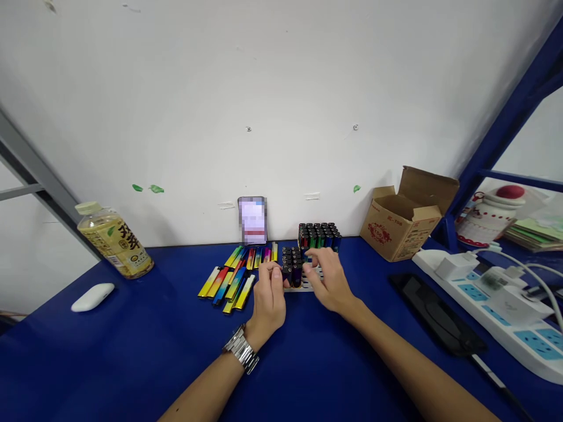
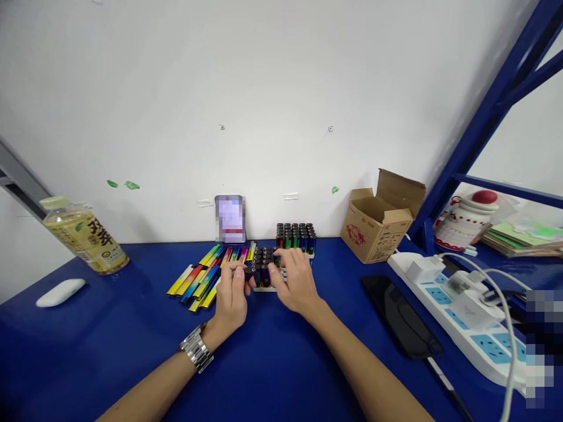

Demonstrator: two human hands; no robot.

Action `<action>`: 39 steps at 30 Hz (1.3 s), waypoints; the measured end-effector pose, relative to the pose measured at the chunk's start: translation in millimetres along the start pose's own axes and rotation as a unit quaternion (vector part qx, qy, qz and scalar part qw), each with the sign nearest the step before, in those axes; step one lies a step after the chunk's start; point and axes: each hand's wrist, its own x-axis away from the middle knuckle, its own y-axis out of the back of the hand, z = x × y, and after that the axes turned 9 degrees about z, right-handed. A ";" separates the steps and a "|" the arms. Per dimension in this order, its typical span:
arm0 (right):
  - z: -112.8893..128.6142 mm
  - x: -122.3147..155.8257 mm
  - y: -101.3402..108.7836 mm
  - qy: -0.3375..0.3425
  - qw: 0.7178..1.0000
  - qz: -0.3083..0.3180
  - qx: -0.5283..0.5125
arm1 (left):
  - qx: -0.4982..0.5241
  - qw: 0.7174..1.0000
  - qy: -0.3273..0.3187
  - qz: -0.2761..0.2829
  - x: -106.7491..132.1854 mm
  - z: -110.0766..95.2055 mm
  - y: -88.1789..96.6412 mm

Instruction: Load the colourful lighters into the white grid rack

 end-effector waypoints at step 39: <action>-28.7 -0.5 -4.1 -0.091 0.982 0.124 -0.106 | -0.647 0.743 -0.010 0.171 -7.7 -4.6 11.9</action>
